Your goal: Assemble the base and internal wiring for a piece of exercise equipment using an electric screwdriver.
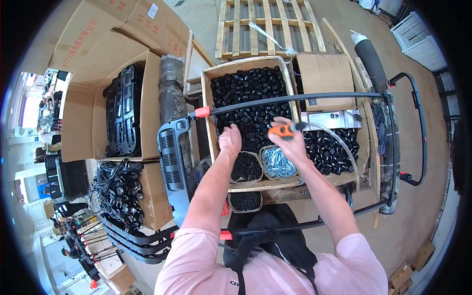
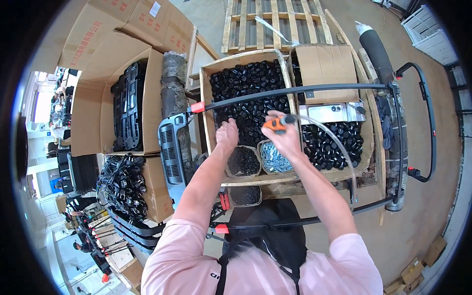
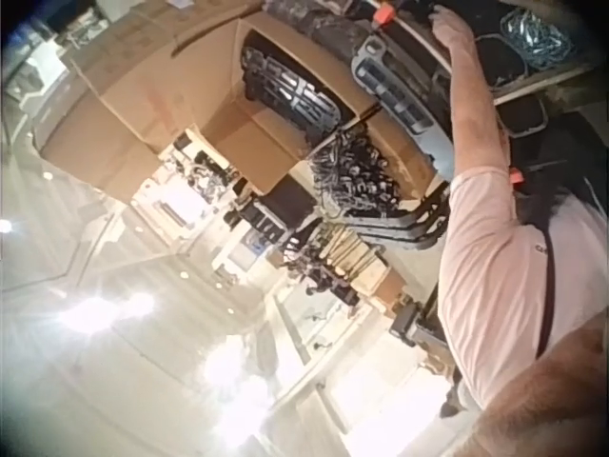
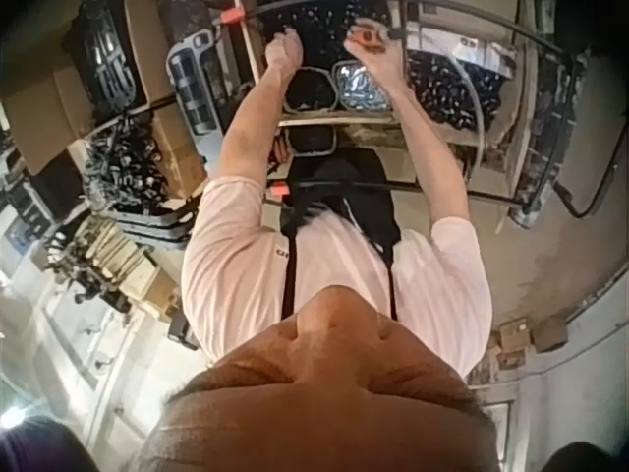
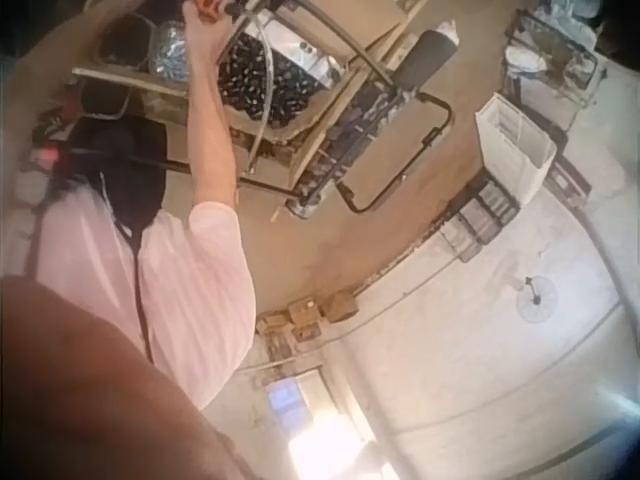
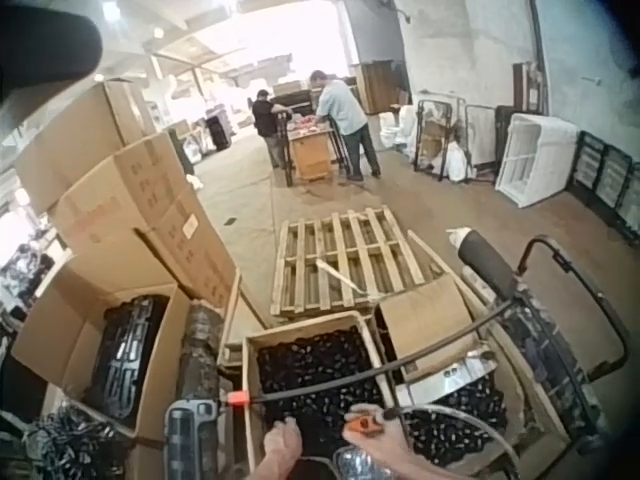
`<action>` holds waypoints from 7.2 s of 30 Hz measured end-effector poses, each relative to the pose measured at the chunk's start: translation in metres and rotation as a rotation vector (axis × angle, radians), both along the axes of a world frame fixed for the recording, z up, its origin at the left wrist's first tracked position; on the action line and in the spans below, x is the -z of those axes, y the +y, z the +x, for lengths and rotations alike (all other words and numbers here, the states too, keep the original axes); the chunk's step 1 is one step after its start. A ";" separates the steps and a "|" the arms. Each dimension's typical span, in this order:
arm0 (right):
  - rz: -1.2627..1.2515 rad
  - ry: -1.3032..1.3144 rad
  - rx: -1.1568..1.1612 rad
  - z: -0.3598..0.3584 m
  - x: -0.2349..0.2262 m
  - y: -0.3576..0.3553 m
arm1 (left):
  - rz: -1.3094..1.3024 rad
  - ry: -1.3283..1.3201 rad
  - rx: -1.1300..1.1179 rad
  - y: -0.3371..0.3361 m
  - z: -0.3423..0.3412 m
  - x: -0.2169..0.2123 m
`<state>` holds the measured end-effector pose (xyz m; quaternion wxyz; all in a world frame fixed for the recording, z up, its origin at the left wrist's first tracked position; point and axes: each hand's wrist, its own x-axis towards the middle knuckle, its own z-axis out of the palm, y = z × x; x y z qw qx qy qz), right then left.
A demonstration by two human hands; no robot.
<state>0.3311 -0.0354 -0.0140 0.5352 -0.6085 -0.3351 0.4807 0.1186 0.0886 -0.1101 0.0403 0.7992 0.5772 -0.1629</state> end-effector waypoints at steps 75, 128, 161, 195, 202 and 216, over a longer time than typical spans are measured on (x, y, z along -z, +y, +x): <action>0.011 -0.364 -0.658 -0.193 -0.056 -0.075 | -1.099 -1.848 -0.863 -0.219 -0.208 -0.141; 0.257 -0.947 -0.961 -0.431 -0.074 -0.051 | -0.612 -2.205 -1.208 -0.299 -0.395 -0.153; -0.016 -0.716 -0.997 -0.375 -0.124 -0.026 | -0.892 -2.072 -0.903 -0.226 -0.338 -0.163; 0.646 -1.216 -0.662 -0.360 -0.060 0.142 | -0.934 -2.005 -1.027 -0.235 -0.288 -0.161; 0.499 -1.014 -0.626 -0.276 -0.070 0.098 | -0.946 -1.982 -1.047 -0.242 -0.273 -0.160; -0.267 -1.379 -1.028 -0.150 0.055 -0.030 | -0.970 -1.801 -0.973 -0.193 -0.153 -0.102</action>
